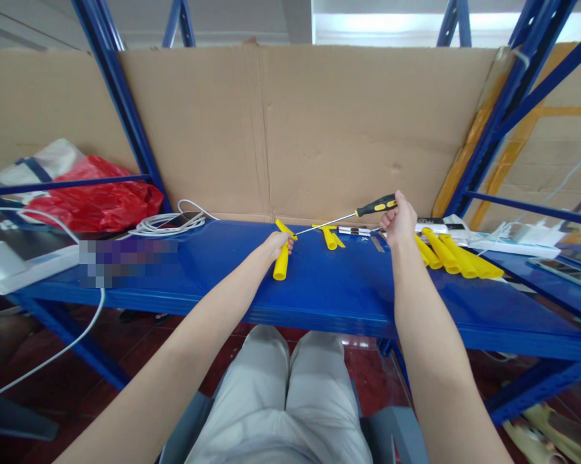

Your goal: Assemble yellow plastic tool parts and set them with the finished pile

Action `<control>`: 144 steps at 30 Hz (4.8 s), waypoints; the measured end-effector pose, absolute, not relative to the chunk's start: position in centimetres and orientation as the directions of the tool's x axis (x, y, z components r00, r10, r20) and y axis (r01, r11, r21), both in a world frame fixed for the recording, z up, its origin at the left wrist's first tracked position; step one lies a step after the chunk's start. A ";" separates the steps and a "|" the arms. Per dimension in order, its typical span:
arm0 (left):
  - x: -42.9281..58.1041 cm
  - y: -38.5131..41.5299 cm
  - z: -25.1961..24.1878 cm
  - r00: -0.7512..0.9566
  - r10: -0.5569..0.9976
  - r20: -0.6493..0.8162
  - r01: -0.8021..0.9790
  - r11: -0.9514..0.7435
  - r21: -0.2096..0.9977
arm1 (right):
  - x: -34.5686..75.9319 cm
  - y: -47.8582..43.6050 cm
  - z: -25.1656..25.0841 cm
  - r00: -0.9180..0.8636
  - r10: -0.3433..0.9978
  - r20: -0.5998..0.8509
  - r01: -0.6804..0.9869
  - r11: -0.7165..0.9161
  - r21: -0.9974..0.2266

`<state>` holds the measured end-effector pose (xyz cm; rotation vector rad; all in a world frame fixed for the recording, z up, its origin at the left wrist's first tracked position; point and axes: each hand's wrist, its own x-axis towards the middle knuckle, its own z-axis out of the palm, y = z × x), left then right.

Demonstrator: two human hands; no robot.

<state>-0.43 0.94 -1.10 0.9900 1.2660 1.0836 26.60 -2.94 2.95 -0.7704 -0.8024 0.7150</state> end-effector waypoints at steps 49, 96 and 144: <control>-0.4 0.9 -1.1 -0.009 0.971 -0.239 -0.112 0.237 0.965 | 26.1 -2.7 3.0 0.585 0.737 0.338 -0.176 0.522 -0.834; -0.4 0.7 -1.0 0.029 0.975 -0.222 -0.058 0.224 0.973 | 25.0 -3.1 3.3 0.651 0.663 0.370 -0.137 0.583 -0.801; -0.4 0.3 -0.4 -0.017 0.987 -0.158 -0.128 0.155 0.980 | 22.8 -4.6 2.4 0.335 0.912 0.237 0.246 0.158 -0.956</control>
